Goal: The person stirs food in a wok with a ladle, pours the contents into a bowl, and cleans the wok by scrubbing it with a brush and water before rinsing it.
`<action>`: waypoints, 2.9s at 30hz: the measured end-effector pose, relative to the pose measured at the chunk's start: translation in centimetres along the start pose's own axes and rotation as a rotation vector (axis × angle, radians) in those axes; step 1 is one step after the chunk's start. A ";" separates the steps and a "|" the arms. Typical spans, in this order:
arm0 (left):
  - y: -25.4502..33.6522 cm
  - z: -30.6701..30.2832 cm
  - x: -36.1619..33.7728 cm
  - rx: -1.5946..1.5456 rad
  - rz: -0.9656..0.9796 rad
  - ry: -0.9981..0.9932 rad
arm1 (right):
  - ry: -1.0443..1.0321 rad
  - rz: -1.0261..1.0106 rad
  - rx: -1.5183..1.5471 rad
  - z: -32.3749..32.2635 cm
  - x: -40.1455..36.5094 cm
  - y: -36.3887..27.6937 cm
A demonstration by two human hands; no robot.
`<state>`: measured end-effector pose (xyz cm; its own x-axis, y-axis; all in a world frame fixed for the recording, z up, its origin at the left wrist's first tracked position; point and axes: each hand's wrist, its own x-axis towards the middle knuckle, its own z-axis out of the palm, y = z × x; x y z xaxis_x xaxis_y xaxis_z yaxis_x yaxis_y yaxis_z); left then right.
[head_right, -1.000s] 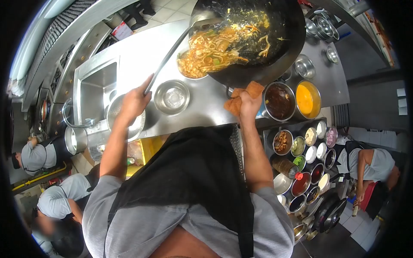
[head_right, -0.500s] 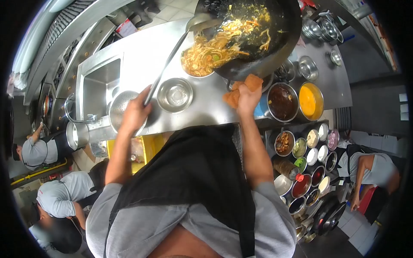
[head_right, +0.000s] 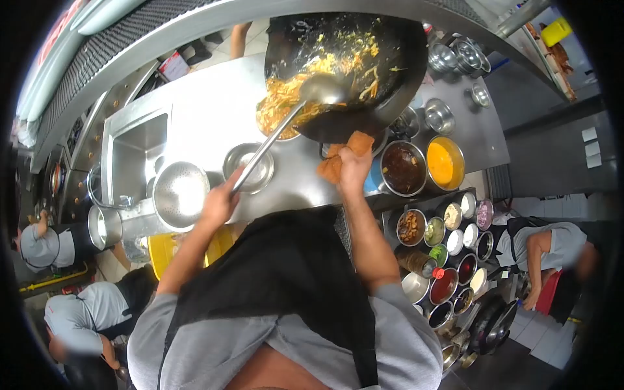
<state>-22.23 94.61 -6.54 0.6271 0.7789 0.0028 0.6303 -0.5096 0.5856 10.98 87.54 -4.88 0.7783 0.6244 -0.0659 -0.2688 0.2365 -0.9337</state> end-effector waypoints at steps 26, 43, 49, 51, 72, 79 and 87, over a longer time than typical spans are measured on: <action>6.7 7.2 4.2 -0.311 0.201 0.139 | -0.014 0.080 0.009 0.2 -0.2 -1.6; 7.6 3.4 8.2 -0.266 0.122 0.233 | -0.020 0.038 0.034 0.6 -0.6 -0.9; -0.9 -2.4 -3.0 0.081 -0.017 0.107 | -0.023 0.064 0.038 -0.9 -0.3 -0.3; -0.7 -5.4 -3.6 0.153 -0.054 0.076 | -0.012 0.060 0.017 -0.9 -0.8 -0.9; 1.7 -8.0 -0.9 0.076 -0.088 0.071 | -0.024 0.008 -0.080 -1.5 -0.4 -0.8; 2.1 -9.7 0.0 -0.058 -0.243 -0.060 | 0.003 -0.005 -0.126 -0.9 -0.5 -1.6; 2.8 -12.7 -5.3 -0.124 -0.187 -0.036 | -0.017 -0.064 -0.115 -0.3 0.0 -0.9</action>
<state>-29.62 93.66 5.38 0.5216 0.8412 -0.1426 0.6774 -0.3067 0.6686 11.35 87.13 -4.17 0.7820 0.6233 -0.0005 -0.1520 0.1900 -0.9699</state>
